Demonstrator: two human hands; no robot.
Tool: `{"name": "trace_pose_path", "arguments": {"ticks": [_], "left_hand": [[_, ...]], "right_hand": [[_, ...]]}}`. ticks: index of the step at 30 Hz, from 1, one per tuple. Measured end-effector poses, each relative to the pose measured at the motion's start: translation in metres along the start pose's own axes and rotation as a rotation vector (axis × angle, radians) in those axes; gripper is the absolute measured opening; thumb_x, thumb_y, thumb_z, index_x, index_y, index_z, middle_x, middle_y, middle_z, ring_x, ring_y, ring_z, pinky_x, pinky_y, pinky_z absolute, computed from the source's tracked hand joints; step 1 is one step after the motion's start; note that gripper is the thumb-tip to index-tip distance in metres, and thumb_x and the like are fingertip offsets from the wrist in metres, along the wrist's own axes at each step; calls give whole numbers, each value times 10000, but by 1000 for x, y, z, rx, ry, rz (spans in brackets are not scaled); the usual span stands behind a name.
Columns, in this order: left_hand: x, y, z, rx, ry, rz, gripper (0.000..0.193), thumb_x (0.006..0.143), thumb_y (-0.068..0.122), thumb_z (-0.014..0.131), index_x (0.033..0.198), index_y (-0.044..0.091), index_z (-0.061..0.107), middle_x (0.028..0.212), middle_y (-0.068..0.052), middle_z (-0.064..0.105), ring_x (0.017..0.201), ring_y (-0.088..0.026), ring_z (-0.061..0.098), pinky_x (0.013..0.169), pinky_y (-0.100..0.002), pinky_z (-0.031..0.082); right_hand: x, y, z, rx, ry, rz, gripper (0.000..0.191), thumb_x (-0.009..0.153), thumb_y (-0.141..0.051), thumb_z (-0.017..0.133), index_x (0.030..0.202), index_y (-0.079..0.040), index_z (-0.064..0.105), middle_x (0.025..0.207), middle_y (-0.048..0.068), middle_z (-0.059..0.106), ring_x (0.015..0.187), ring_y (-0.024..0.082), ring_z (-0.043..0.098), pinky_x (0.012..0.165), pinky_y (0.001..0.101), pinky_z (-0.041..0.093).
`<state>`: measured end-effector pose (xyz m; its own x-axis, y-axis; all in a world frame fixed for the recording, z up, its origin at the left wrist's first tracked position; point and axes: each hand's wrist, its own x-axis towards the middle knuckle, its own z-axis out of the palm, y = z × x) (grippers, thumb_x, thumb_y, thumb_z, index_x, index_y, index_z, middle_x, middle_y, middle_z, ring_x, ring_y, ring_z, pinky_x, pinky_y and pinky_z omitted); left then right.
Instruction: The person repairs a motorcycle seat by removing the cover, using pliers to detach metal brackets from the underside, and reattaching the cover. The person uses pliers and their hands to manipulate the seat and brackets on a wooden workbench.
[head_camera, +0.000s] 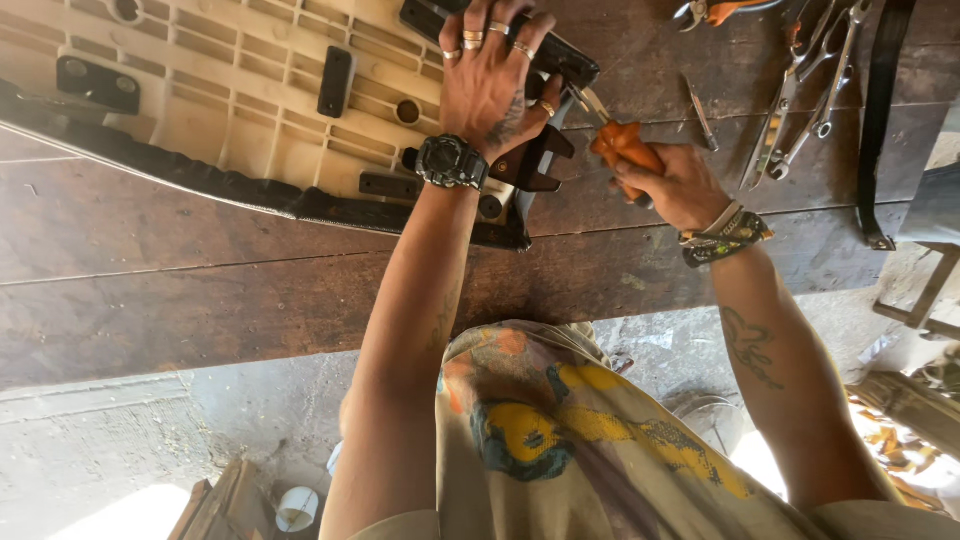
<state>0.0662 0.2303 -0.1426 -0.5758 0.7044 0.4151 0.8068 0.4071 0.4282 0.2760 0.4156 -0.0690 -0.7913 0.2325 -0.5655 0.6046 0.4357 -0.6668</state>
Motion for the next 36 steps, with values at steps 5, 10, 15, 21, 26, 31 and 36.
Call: {"name": "trace_pose_path", "arguments": {"ticks": [5,10,15,21,26,31,36], "left_hand": [[-1,4,-2,-37,-27,-18,667,863,447,803,1409,184,524,1413,-82,476,1346,-302,361,1054,-553,312],[1,8,-4,-72,-19,-36,675,851,454,814,1399,183,528,1419,-87,479,1356,-296,361,1058,-539,314],[3,12,-1,-65,-33,-58,711,810,482,826,1388,186,535,1400,-101,499,1341,-319,385,1075,-554,301],[4,14,7,-69,-58,-72,771,782,473,821,1408,165,493,1387,-138,536,1333,-330,421,1090,-559,310],[4,11,7,6,-20,-24,815,837,464,813,1490,147,442,1375,-155,537,1287,-335,451,1080,-592,299],[2,11,0,-28,18,-12,753,845,420,804,1460,152,463,1370,-140,556,1289,-348,467,1068,-559,310],[3,15,-4,-102,-82,-73,705,931,442,804,1493,146,497,1330,-131,571,1263,-310,495,1078,-554,310]], "right_hand": [[0,-1,-10,-97,24,37,344,965,-362,607,954,-40,724,812,63,733,757,179,715,707,343,549],[2,5,-17,-159,21,7,354,983,-358,599,958,-31,731,832,81,748,783,175,721,720,338,543],[0,8,-11,39,72,0,307,997,-318,612,1062,-37,715,856,67,738,882,135,752,777,296,560],[-12,-87,-34,-222,1,143,339,1012,-393,583,1102,-100,728,783,19,690,679,142,664,624,319,555],[13,-159,-73,-1190,-182,328,523,1100,-458,538,991,10,746,675,145,686,528,212,636,502,360,526],[0,-113,-68,-970,-132,260,505,1070,-494,547,965,-30,713,697,183,666,545,270,601,499,415,537],[-13,-33,-35,-330,-1,89,414,1021,-459,609,967,-62,713,783,46,706,612,156,640,620,371,527]]}}
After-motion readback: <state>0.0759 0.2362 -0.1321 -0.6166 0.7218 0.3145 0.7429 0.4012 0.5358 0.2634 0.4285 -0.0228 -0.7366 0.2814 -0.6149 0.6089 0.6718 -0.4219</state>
